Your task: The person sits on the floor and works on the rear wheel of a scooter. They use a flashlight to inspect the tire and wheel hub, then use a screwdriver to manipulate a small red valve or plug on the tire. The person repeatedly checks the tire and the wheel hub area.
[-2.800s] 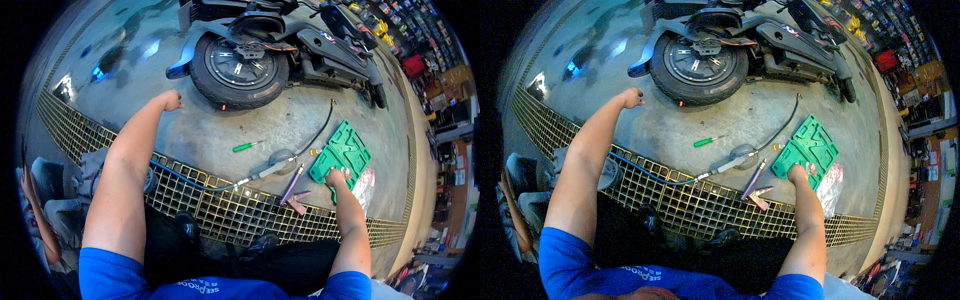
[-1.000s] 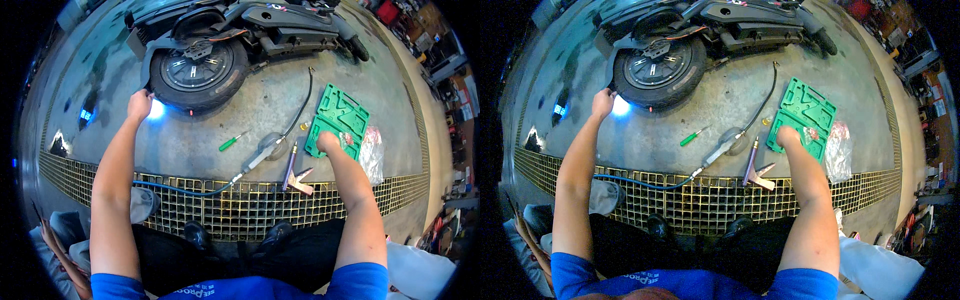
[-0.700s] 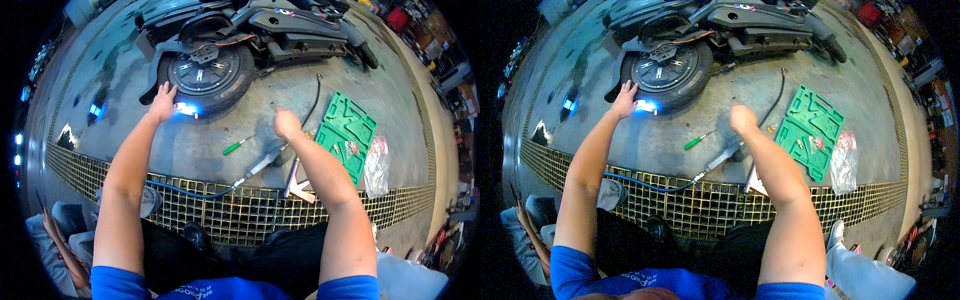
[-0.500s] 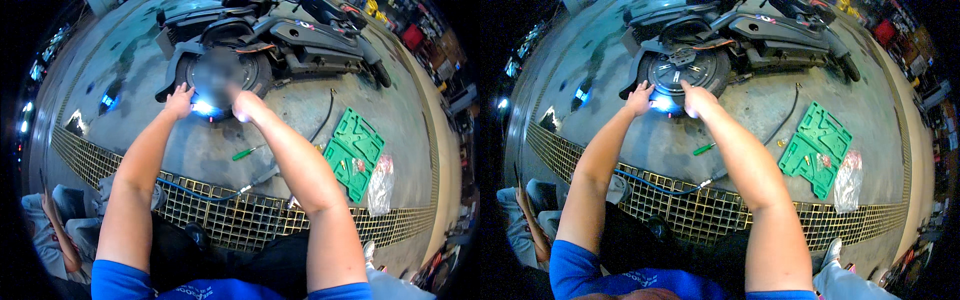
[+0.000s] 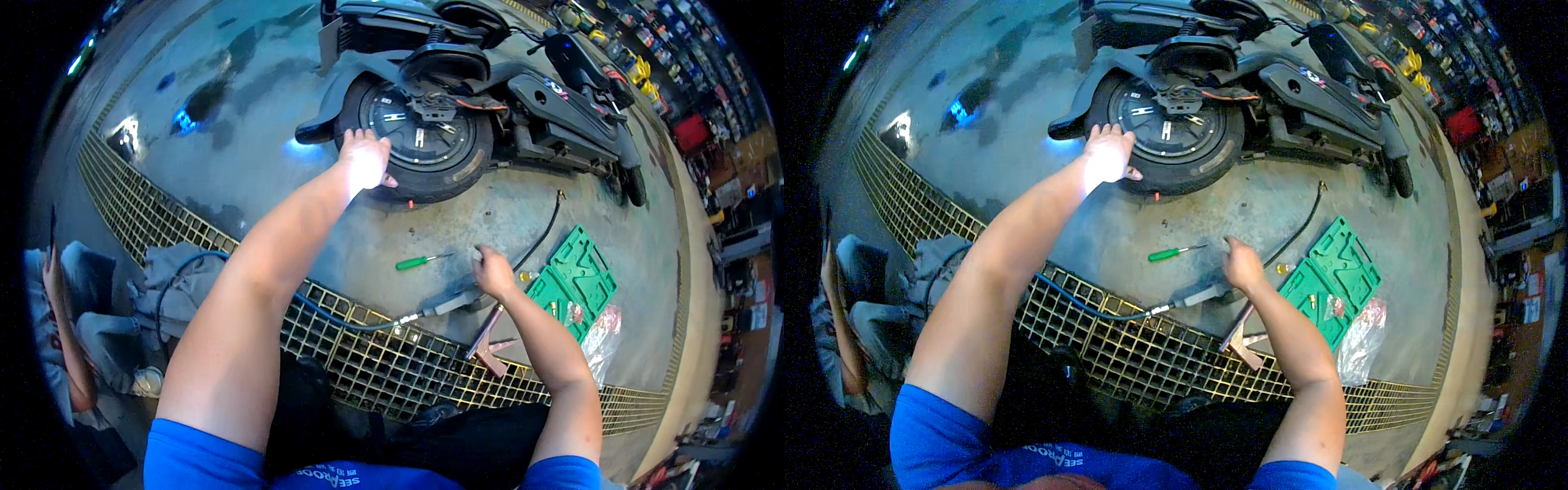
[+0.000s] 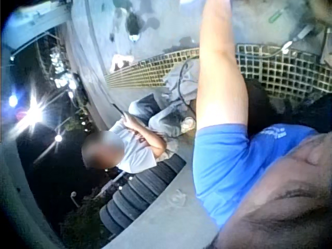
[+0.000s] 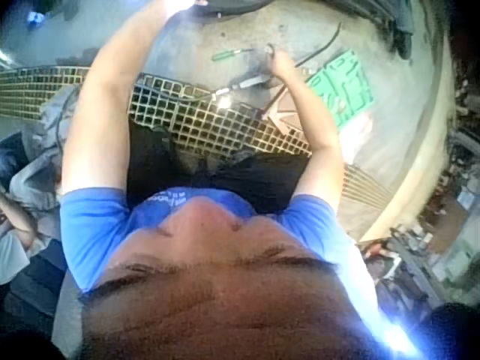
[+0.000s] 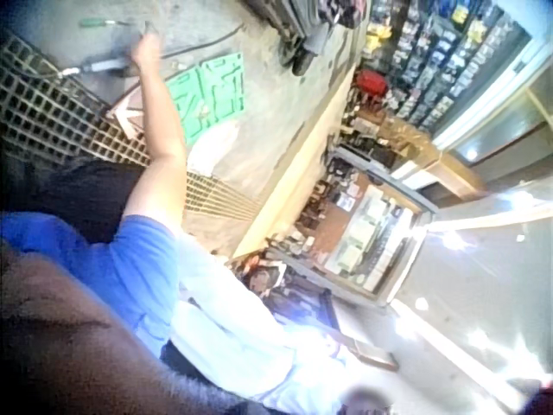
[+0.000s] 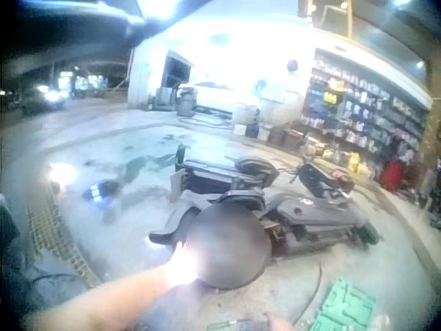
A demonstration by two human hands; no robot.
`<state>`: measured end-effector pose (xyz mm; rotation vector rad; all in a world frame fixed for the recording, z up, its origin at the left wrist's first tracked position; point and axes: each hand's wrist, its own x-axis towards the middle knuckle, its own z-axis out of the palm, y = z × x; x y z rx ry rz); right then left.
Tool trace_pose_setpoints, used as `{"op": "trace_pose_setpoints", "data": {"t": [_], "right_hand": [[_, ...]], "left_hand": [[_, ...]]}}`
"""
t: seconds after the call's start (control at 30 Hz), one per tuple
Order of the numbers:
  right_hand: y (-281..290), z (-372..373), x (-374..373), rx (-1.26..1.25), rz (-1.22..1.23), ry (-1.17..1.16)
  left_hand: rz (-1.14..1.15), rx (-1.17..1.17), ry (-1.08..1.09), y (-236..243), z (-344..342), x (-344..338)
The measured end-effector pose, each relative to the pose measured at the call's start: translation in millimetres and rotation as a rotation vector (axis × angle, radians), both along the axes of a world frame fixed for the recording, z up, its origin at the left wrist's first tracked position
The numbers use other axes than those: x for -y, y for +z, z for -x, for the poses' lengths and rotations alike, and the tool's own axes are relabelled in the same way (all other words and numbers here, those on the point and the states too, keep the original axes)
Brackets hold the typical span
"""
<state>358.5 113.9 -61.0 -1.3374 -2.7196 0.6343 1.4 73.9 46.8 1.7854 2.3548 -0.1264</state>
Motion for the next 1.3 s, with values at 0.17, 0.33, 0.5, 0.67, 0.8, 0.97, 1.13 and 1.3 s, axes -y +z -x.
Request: {"op": "trace_pose_setpoints", "data": {"t": [0.17, 0.33, 0.5, 0.67, 0.8, 0.97, 1.13, 1.3], "right_hand": [[-23, -71, -20, 0.333, -0.081, -0.063], [-21, -73, -29, 0.462, -0.037, -0.121], [-11, -48, -29, 0.513, 0.011, -0.102], [-2, -32, -31, 0.477, 0.008, -0.022], [8, -30, -28, 0.498, 0.027, -0.012], [1, -36, -28, 0.515, 0.066, -0.053], [-8, -46, -31, 0.527, 0.045, -0.074], [-19, -78, -54, 0.622, 0.036, -0.161]], "left_hand": [[-0.088, -0.078, -0.063, -8, 4, -1], [-0.056, -0.005, -0.057, -8, 13, 3], [-0.132, 0.029, -0.151, -14, 25, 9], [-0.118, 0.009, -0.116, -28, 30, 6], [-0.094, -0.021, -0.056, -18, 22, 7], [0.072, -0.045, -0.010, 3, 10, -2], [0.031, -0.074, -0.006, -2, 4, -8], [0.062, -0.011, -0.062, -16, 8, -18]]}}
